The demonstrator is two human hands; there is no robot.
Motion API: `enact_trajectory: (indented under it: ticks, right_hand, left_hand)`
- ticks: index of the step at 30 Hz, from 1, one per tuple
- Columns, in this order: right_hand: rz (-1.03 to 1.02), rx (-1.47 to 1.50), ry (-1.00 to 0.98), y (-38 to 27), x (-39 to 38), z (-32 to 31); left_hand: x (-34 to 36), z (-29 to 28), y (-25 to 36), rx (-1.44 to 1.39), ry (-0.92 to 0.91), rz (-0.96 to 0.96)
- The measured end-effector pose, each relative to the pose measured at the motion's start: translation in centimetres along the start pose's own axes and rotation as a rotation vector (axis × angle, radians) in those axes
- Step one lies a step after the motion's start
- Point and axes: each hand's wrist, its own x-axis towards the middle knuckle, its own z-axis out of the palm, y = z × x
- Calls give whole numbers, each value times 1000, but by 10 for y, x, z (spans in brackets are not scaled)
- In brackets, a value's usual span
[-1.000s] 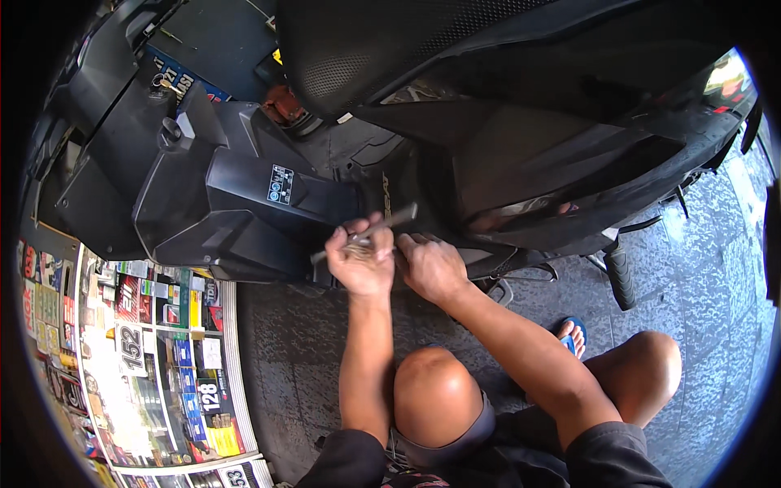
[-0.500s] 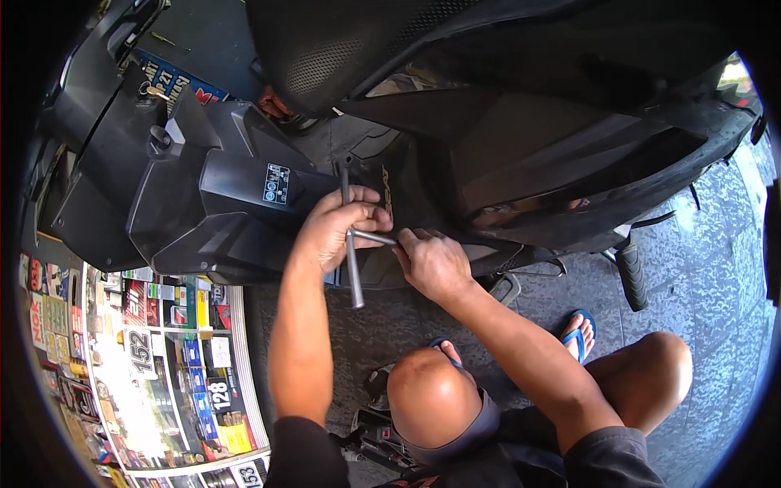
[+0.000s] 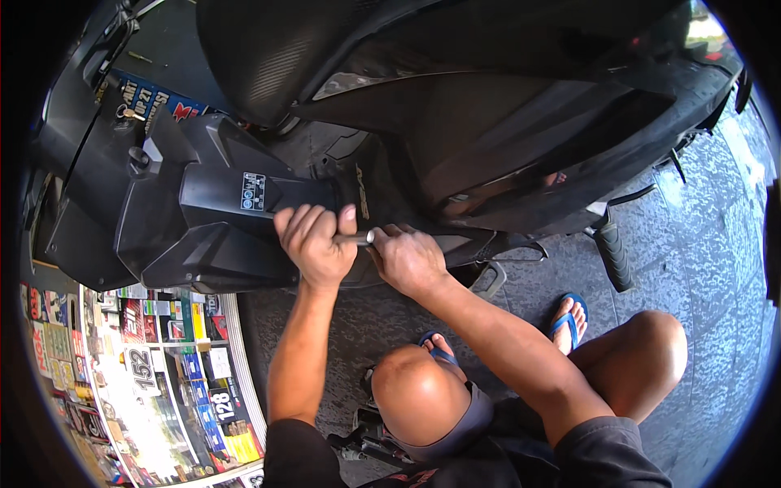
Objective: The person uses a T-handle wrench and a screwdriver to loosen and remove screws from the side fairing of a motorcycle, then pulls the plastic panel slightly away to access another screw.
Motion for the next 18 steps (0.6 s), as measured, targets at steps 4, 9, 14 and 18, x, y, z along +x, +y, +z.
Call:
enact_trajectory:
  ticks: [4, 9, 14, 18]
  right_hand:
    - [-14, 1, 2, 1, 0, 4]
    - [31, -21, -22, 9, -1, 0]
    - [-31, -12, 21, 3, -3, 3]
    - [-21, 6, 78, 3, -1, 4]
  left_hand:
    - [-24, 33, 17, -397, 495, -221]
    - [-14, 43, 65, -1567, 876, -925]
    - [-44, 36, -12, -2357, 63, -671]
    - [-11, 19, -21, -2119, -247, -1119]
